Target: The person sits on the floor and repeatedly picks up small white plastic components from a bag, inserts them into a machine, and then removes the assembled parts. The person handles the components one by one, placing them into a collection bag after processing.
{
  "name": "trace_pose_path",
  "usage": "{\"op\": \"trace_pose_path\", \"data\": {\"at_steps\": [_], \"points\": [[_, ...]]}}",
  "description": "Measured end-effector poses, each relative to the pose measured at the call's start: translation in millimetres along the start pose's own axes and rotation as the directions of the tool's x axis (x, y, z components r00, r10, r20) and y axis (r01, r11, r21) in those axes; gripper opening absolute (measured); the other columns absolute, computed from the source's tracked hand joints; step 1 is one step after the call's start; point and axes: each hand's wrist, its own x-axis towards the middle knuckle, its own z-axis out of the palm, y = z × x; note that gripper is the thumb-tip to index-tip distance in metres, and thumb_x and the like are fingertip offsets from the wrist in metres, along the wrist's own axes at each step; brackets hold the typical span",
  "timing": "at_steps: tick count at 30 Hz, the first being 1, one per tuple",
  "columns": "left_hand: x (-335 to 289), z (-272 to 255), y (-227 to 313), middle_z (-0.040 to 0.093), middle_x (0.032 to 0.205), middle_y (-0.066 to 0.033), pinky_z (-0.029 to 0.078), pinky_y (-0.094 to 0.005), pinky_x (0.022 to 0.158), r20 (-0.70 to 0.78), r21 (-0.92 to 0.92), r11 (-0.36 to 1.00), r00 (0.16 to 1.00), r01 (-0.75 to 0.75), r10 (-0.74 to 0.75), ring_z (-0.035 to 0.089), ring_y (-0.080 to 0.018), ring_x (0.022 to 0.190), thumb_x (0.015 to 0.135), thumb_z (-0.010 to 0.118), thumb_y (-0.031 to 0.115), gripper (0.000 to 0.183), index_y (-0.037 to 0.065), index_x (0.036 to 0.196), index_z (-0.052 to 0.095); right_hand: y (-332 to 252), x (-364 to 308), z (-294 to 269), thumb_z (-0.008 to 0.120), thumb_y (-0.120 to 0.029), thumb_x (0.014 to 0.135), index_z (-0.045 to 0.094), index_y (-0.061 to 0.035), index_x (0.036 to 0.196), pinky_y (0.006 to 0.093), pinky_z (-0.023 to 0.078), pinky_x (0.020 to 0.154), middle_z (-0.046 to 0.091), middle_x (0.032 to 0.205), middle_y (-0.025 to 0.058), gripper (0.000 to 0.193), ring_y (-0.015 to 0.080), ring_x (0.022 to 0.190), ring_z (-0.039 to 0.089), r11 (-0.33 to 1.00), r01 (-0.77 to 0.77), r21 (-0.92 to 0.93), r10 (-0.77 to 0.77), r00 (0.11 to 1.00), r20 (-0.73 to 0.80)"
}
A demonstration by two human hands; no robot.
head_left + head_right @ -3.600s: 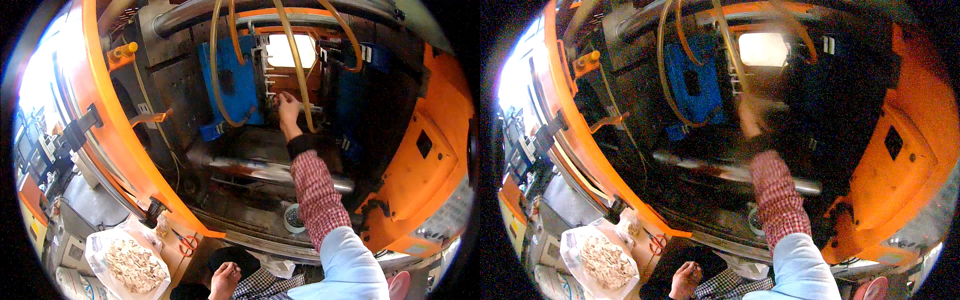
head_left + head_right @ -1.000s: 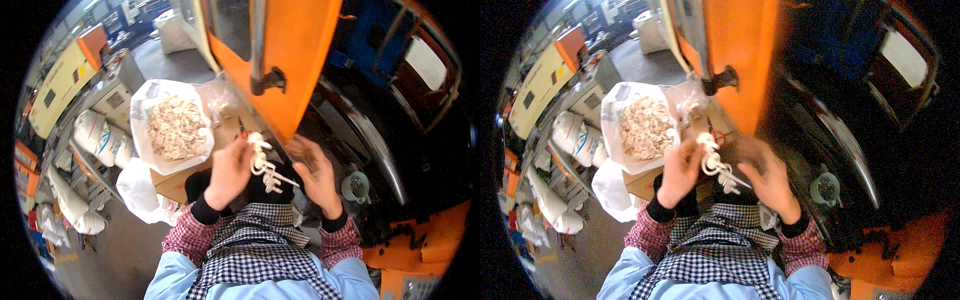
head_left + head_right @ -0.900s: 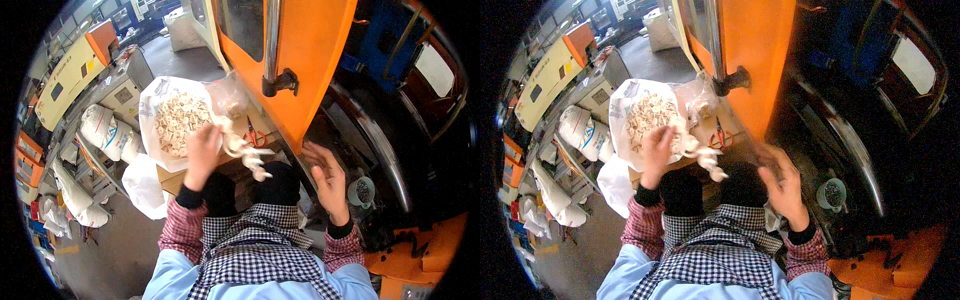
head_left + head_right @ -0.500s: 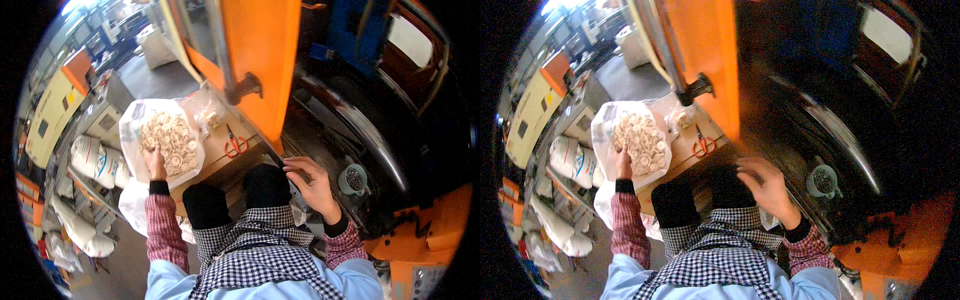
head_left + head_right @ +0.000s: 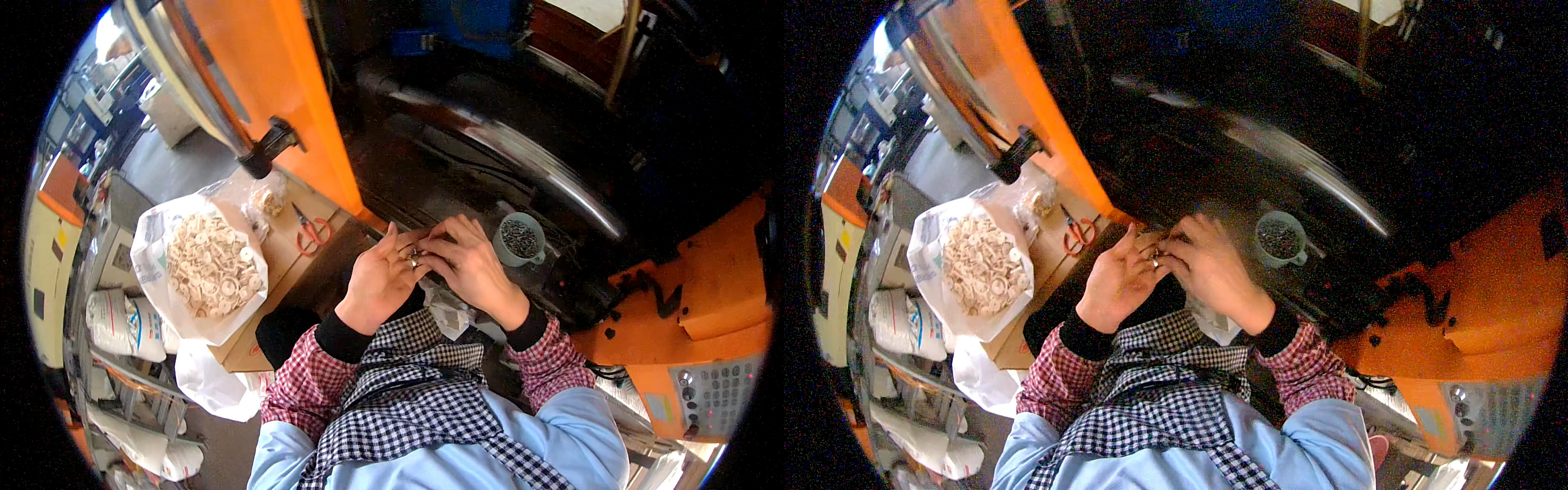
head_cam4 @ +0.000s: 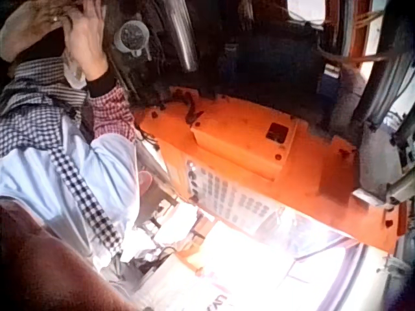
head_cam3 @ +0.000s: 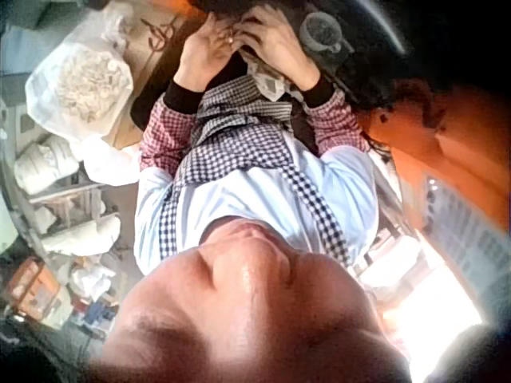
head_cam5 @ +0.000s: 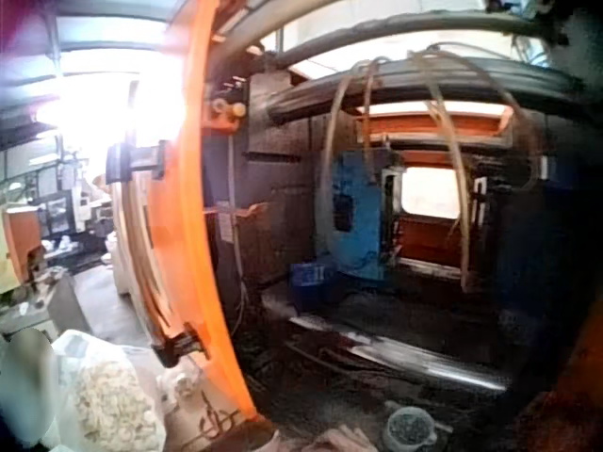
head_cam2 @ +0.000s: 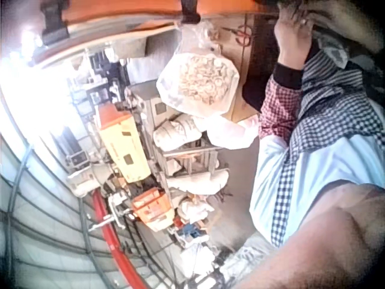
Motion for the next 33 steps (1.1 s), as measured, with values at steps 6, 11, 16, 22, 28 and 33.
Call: {"op": "trace_pose_path", "data": {"at_steps": [6, 11, 16, 22, 28, 33], "points": [[28, 10, -10, 0.054, 0.102, -0.0099, 0.042, -0.034, 0.085, 0.055, 0.046, 0.998, 0.997, 0.048, -0.051, 0.05, -0.0192, 0.09, 0.096, 0.039, 0.03, 0.038, -0.004, 0.11, 0.049, 17, -1, -19, 0.069, -0.005, 0.065, 0.066, -0.0034, 0.081, 0.036, 0.042, 0.072, 0.057, 0.081, 0.0084, 0.017, 0.0274, 0.08, 0.054, 1.0, -0.024, 0.001, 0.024, 0.999, -0.048], [43, 7, -18, 0.053, 0.099, -0.0061, 0.041, -0.0351, 0.087, 0.092, 0.113, 0.994, 0.996, 0.006, -0.016, 0.05, -0.0174, 0.091, 0.095, 0.043, 0.019, 0.022, 0.0, 0.102, 0.052, 35, 0, -18, 0.069, -0.006, 0.065, 0.061, -0.0019, 0.076, 0.0388, 0.045, 0.071, 0.057, 0.077, 0.0105, 0.014, 0.0302, 0.079, 0.055, 0.991, -0.072, 0.114, 0.075, 0.997, -0.023], [52, 9, -16, 0.053, 0.099, -0.008, 0.04, -0.0374, 0.093, 0.088, 0.166, 0.986, 0.996, -0.023, 0.009, 0.05, -0.0183, 0.092, 0.093, 0.045, 0.009, 0.015, -0.003, 0.098, 0.053, 41, 4, -19, 0.065, -0.003, 0.069, 0.055, 0.0, 0.079, 0.0383, 0.046, 0.071, 0.056, 0.077, 0.0127, 0.014, 0.0313, 0.076, 0.055, 0.989, -0.074, 0.125, 0.088, 0.99, -0.109], [62, -1, -18, 0.056, 0.101, -0.0101, 0.04, -0.0388, 0.093, 0.097, 0.286, 0.956, 0.995, -0.06, 0.033, 0.053, -0.0206, 0.098, 0.086, 0.046, -0.001, 0.015, -0.003, 0.096, 0.057, 42, 9, -28, 0.065, -0.003, 0.069, 0.055, 0.0005, 0.08, 0.0393, 0.047, 0.071, 0.056, 0.078, 0.0139, 0.016, 0.0332, 0.077, 0.056, 0.999, 0.012, -0.043, -0.015, 0.999, -0.048], [69, 11, -11, 0.056, 0.102, -0.0121, 0.041, -0.0369, 0.094, 0.146, 0.283, 0.957, 0.989, -0.071, 0.03, 0.054, -0.0214, 0.096, 0.087, 0.047, -0.001, 0.013, -0.007, 0.094, 0.056, 54, 17, -36, 0.064, -0.002, 0.071, 0.06, 0.0006, 0.081, 0.0367, 0.049, 0.063, 0.058, 0.079, 0.0137, 0.011, 0.0323, 0.074, 0.057, 0.992, 0.006, 0.125, 0.002, 0.998, -0.065], [72, 20, 0, 0.059, 0.096, -0.0113, 0.047, -0.0283, 0.078, 0.039, 0.408, 0.909, 0.996, -0.087, 0.078, 0.056, -0.0173, 0.085, 0.091, 0.048, 0.008, 0.017, -0.007, 0.097, 0.055, 68, 54, -52, 0.06, -0.005, 0.079, 0.061, 0.0008, 0.084, 0.0313, 0.049, 0.065, 0.062, 0.081, 0.0128, 0.007, 0.0252, 0.074, 0.063, 0.982, -0.111, 0.155, 0.148, 0.956, -0.254]]}}
